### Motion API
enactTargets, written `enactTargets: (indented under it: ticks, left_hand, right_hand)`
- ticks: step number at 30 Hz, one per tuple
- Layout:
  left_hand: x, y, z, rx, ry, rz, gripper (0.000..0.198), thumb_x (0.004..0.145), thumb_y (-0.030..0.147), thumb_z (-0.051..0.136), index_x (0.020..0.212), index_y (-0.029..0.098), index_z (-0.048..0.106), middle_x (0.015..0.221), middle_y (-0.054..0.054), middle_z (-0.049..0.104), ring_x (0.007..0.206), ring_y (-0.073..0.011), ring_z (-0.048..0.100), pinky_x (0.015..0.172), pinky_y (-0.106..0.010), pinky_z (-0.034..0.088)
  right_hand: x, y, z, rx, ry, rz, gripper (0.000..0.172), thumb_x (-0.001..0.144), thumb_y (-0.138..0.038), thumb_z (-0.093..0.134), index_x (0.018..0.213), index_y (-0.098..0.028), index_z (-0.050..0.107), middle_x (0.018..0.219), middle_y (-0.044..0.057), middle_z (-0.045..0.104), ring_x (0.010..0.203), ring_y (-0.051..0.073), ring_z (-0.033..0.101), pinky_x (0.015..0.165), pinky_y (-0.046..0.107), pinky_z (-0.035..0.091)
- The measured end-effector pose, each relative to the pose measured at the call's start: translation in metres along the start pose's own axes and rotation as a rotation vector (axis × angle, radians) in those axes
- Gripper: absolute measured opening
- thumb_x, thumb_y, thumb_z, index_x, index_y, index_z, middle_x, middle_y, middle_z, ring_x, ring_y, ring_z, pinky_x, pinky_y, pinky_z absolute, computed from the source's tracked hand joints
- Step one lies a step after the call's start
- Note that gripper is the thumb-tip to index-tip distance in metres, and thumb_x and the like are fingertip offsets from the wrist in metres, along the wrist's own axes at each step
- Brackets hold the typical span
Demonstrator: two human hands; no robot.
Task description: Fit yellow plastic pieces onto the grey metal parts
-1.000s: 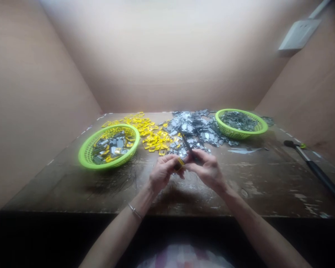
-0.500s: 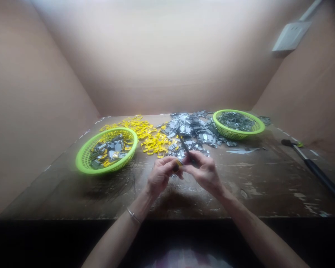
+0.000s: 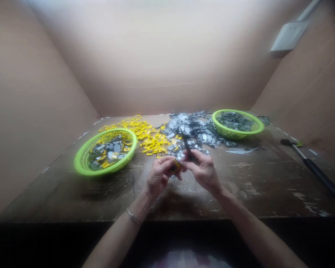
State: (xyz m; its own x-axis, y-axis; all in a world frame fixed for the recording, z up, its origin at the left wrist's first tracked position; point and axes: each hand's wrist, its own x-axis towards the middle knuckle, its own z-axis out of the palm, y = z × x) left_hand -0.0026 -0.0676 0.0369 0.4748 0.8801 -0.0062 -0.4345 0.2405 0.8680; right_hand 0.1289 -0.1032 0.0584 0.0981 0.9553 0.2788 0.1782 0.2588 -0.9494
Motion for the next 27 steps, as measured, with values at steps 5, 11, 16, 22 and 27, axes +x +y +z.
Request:
enactTargets:
  ticks: [5, 11, 16, 22, 27]
  left_hand:
    - [0.001, -0.002, -0.004, 0.004, -0.019, 0.008, 0.013, 0.069, 0.022, 0.050, 0.073, 0.011, 0.056, 0.064, -0.006, 0.059, 0.051, -0.0144, 0.054, 0.044, -0.028, 0.041]
    - [0.002, 0.001, -0.005, 0.062, -0.043, 0.018, 0.010, 0.068, 0.021, 0.051, 0.069, 0.011, 0.054, 0.061, -0.004, 0.059, 0.047, -0.0122, 0.052, 0.043, -0.026, 0.040]
    - [0.002, 0.003, -0.004, 0.109, -0.007, 0.045, 0.010, 0.067, 0.021, 0.053, 0.068, 0.011, 0.054, 0.061, -0.004, 0.059, 0.046, -0.0112, 0.051, 0.044, -0.026, 0.040]
    - [0.000, 0.003, -0.003, 0.163, 0.068, 0.132, 0.011, 0.065, 0.021, 0.055, 0.068, 0.011, 0.056, 0.057, -0.002, 0.057, 0.044, -0.0097, 0.050, 0.045, -0.025, 0.039]
    - [0.000, -0.001, -0.005, 0.170, 0.150, 0.136, 0.013, 0.061, 0.023, 0.058, 0.067, 0.011, 0.056, 0.059, -0.001, 0.057, 0.043, -0.0083, 0.049, 0.044, -0.024, 0.039]
  right_hand:
    - [0.000, 0.002, 0.004, -0.068, 0.056, -0.041, 0.016, 0.069, -0.023, 0.049, 0.083, -0.015, 0.051, 0.068, 0.001, 0.056, 0.056, 0.011, 0.052, 0.055, 0.024, 0.044]
    - [0.002, 0.005, 0.008, -0.039, 0.101, -0.050, 0.015, 0.069, -0.021, 0.049, 0.082, -0.014, 0.051, 0.067, 0.001, 0.056, 0.056, 0.010, 0.052, 0.055, 0.024, 0.044]
    - [0.001, 0.005, 0.010, -0.043, 0.108, -0.077, 0.014, 0.069, -0.019, 0.048, 0.083, -0.015, 0.051, 0.066, 0.000, 0.055, 0.054, 0.010, 0.051, 0.054, 0.023, 0.044]
    - [-0.002, 0.001, 0.012, -0.132, 0.088, -0.128, 0.013, 0.069, -0.017, 0.048, 0.081, -0.016, 0.053, 0.069, 0.001, 0.057, 0.058, 0.010, 0.053, 0.056, 0.023, 0.043]
    - [-0.001, 0.003, 0.014, -0.168, 0.067, -0.158, 0.016, 0.064, -0.014, 0.051, 0.080, -0.016, 0.053, 0.068, 0.000, 0.056, 0.060, 0.011, 0.052, 0.057, 0.022, 0.042]
